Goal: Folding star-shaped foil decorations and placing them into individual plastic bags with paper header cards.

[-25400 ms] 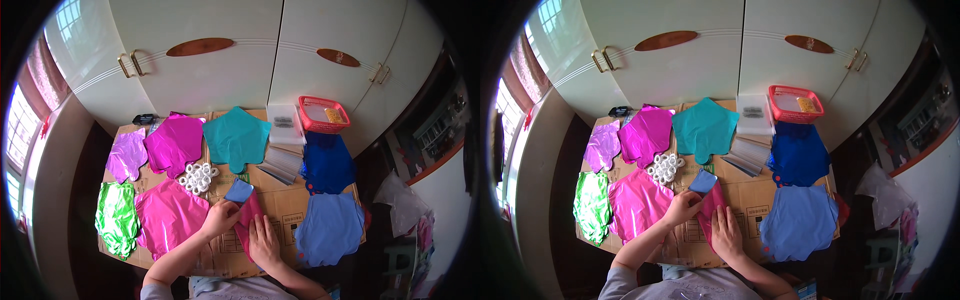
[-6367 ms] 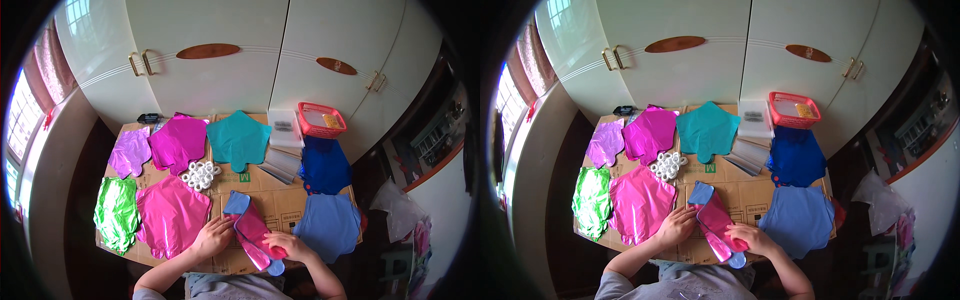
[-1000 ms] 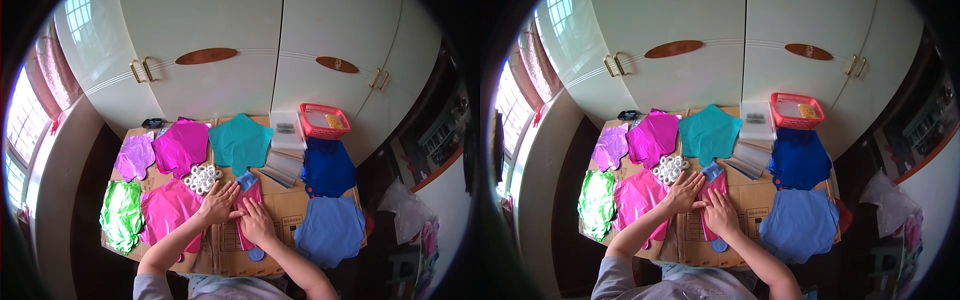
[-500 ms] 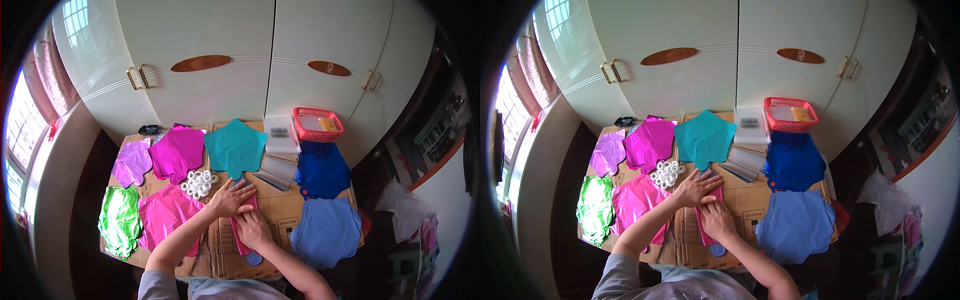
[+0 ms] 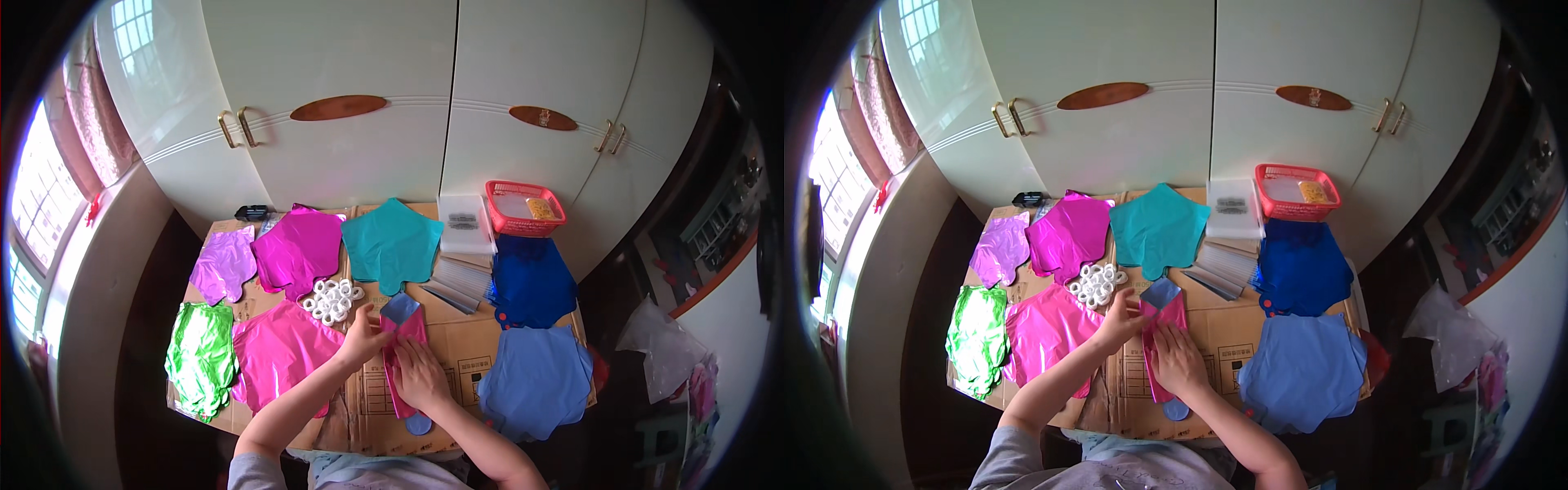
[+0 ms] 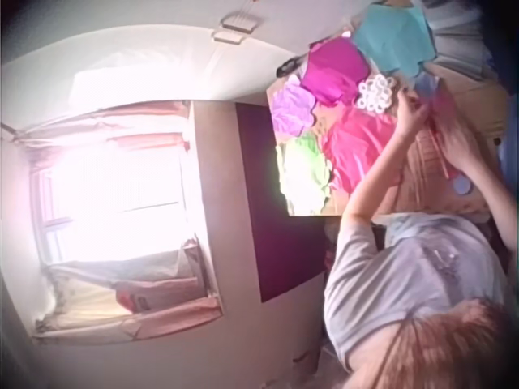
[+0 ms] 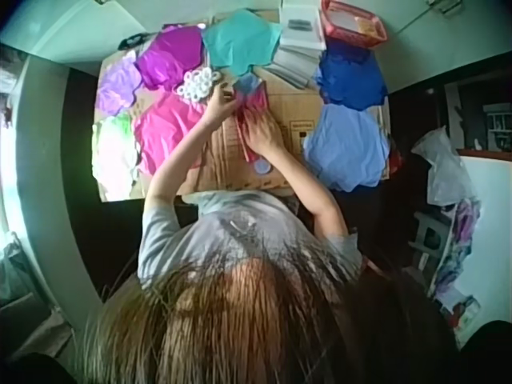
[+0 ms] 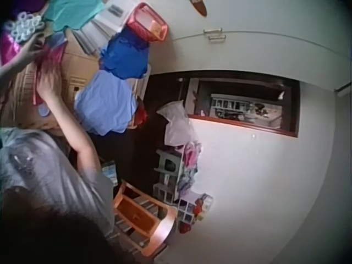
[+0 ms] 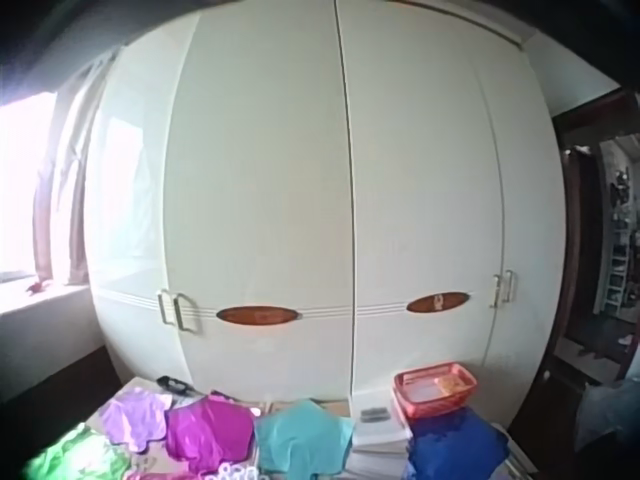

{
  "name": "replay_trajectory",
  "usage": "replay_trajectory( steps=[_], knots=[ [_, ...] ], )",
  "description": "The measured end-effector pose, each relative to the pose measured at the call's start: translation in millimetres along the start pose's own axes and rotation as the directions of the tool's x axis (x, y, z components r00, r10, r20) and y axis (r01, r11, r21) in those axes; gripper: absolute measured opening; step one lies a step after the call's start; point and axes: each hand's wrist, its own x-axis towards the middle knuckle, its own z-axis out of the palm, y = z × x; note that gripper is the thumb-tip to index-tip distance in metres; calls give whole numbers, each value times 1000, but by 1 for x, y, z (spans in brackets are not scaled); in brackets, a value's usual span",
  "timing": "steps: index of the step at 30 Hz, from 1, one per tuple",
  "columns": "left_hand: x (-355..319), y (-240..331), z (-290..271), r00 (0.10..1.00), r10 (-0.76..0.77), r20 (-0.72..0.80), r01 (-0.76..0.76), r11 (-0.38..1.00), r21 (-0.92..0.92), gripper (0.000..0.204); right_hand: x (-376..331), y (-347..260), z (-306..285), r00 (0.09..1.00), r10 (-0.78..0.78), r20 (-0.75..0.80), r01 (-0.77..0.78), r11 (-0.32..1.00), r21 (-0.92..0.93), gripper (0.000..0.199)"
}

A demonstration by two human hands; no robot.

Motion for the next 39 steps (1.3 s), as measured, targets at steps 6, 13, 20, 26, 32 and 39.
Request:
replay_trajectory(
  steps=[6, 13, 20, 26, 32, 39],
  knots=[
    [-14, 19, -10, 960, 31, 278, -183, 821, 541, 34, 0, -2, -6, 1000, 20, -16, -21, 996, -82, 26],
    [-21, 22, -9, 957, -72, 280, -161, 674, 721, 37, -2, -2, -9, 999, 6, 53, -4, 999, -37, 14],
    [-35, 18, -9, 958, 94, 272, -264, 663, 700, 35, -41, 3, -13, 996, -22, -86, 12, 994, -112, 24],
    [-40, 12, -13, 839, 373, 397, -544, 618, 567, 25, -40, 0, -12, 997, 48, -66, -56, 991, -123, 29],
    [-45, 6, -17, 720, 479, 502, -688, 586, 428, 32, -37, 0, -16, 997, 45, -67, -51, 995, -88, 30],
    [-49, 7, -26, 515, 507, 691, -855, 245, 458, 42, -38, 4, -15, 982, 189, 23, -187, 934, 304, 35]
  ],
)
